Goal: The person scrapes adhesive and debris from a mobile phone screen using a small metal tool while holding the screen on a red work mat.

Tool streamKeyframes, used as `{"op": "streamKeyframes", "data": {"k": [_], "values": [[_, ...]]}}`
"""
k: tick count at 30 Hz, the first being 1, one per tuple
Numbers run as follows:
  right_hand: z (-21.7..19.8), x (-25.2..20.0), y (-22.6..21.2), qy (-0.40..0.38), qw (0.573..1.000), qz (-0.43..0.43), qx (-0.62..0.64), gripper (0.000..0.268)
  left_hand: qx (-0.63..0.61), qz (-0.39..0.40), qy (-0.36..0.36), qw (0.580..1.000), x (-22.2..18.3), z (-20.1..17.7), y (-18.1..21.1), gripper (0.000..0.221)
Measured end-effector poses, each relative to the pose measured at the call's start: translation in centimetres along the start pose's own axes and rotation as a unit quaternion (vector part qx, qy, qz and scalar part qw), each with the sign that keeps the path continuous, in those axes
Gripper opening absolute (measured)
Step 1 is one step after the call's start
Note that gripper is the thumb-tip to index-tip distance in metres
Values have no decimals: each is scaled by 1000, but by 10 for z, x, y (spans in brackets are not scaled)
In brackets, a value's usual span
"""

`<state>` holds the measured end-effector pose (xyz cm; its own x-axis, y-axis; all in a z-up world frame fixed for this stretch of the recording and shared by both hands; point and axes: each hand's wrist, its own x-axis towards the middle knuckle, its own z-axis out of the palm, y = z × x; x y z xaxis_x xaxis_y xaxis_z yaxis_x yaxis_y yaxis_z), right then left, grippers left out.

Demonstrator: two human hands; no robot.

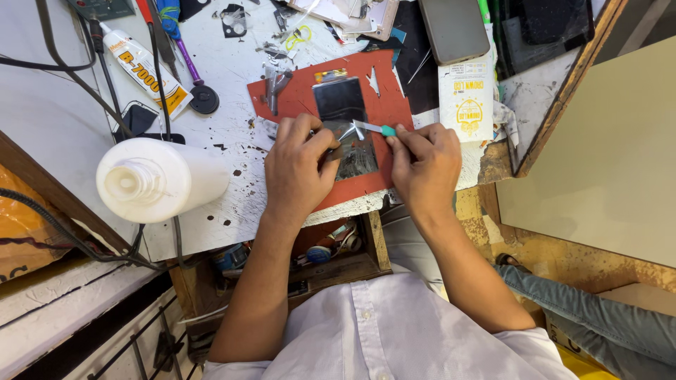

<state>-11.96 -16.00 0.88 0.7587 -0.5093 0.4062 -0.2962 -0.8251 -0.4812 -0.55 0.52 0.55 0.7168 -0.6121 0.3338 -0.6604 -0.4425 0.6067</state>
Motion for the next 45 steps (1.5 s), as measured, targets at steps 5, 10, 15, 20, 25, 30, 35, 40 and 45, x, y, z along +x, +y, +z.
{"op": "streamKeyframes", "data": {"k": [5,10,15,20,25,30,35,40,45], "values": [[-16,-7,5,-13,999,15,-28,14,5,12,11,1000,-2,1,-1,20],[-30,-14,16,-28,999,-19,0,17,-28,25,8,999,-3,-1,-2,21],[-25,-14,19,-32,999,-28,15,17,-26,85,15,996,-4,-1,-3,35],[-19,-5,16,-22,999,-30,14,18,-25,85,9,996,-1,-1,2,36],[-16,0,13,-30,999,-29,9,16,25,71,19,997,4,0,14,56],[-18,1,9,-40,999,-7,13,17,16,33,23,999,4,15,28,42],[-18,1,7,-40,999,2,15,16,43,41,62,996,2,27,31,22],[-18,2,6,-33,999,-7,10,16,61,68,68,994,4,28,32,22],[-19,6,13,-52,998,-27,10,16,82,76,52,992,6,24,33,32]]}}
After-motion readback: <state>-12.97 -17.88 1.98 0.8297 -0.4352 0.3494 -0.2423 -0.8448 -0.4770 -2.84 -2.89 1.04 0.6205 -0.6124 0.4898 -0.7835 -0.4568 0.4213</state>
